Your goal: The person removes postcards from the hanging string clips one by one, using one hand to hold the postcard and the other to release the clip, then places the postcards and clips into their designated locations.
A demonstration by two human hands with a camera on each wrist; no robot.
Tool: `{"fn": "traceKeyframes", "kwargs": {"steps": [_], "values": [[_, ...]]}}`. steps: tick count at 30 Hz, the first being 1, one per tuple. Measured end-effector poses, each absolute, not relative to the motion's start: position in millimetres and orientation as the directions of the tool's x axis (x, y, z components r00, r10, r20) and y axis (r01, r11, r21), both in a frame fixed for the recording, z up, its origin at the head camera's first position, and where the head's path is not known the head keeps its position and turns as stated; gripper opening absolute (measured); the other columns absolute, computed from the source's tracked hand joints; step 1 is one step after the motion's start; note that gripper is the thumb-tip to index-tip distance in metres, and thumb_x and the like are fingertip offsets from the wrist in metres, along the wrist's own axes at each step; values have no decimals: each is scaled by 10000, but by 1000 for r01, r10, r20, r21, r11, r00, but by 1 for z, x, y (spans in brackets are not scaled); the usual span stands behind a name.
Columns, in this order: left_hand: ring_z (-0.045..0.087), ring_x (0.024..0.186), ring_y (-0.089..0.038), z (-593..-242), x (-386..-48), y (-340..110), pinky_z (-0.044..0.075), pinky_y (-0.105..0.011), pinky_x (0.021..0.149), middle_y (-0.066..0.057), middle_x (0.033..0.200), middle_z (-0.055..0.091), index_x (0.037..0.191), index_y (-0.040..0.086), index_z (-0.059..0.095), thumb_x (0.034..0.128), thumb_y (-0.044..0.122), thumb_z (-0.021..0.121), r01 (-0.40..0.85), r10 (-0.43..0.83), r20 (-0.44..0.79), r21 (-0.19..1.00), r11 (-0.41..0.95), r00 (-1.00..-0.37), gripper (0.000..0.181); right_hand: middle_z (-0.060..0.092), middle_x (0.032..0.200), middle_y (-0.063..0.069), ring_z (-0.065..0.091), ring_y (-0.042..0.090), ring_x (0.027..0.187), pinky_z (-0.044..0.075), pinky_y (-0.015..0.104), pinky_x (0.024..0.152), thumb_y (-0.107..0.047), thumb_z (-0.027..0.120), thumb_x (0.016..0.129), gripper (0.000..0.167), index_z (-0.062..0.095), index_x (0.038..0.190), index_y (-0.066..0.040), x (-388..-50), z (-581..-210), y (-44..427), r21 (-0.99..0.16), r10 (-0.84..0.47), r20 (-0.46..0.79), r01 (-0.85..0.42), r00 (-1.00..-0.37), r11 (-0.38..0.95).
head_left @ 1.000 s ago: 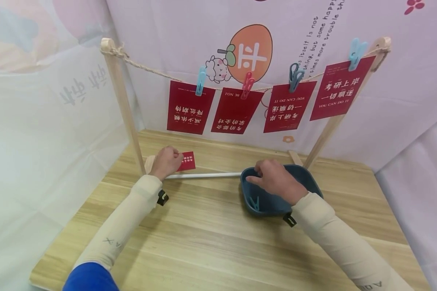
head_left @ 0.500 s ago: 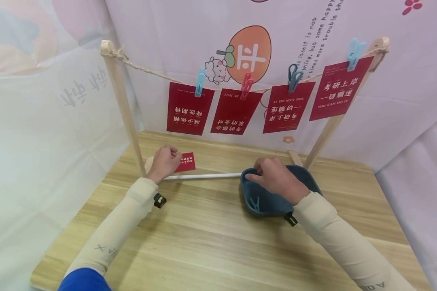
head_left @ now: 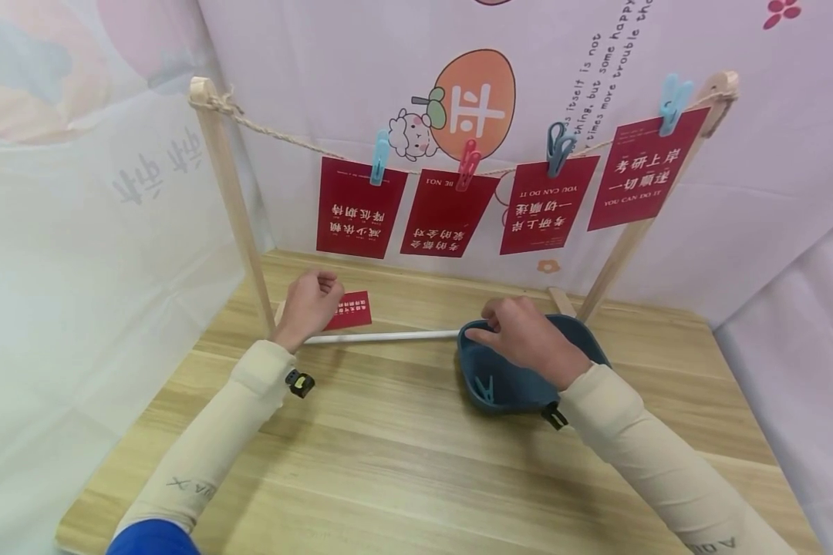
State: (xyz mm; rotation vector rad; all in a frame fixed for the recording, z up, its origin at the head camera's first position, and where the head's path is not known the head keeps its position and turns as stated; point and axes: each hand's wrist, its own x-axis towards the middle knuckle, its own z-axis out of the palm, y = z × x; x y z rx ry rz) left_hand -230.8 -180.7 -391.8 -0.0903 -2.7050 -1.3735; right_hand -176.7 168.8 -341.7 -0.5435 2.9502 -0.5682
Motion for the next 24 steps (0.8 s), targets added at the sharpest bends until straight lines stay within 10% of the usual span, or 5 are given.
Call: {"fn": "traceKeyframes", "kwargs": {"steps": [24], "values": [[623, 1218, -360, -368, -216, -180, 538, -474, 1108, -219, 1266, 646, 1354, -38, 579, 1071, 181, 525, 200, -28, 242, 857, 475, -970, 362, 786, 1124, 204, 769, 300, 955, 675, 391, 819, -285, 839, 925, 433, 747, 1235, 3, -173, -326, 164, -364, -376, 45, -365, -926, 857]]}}
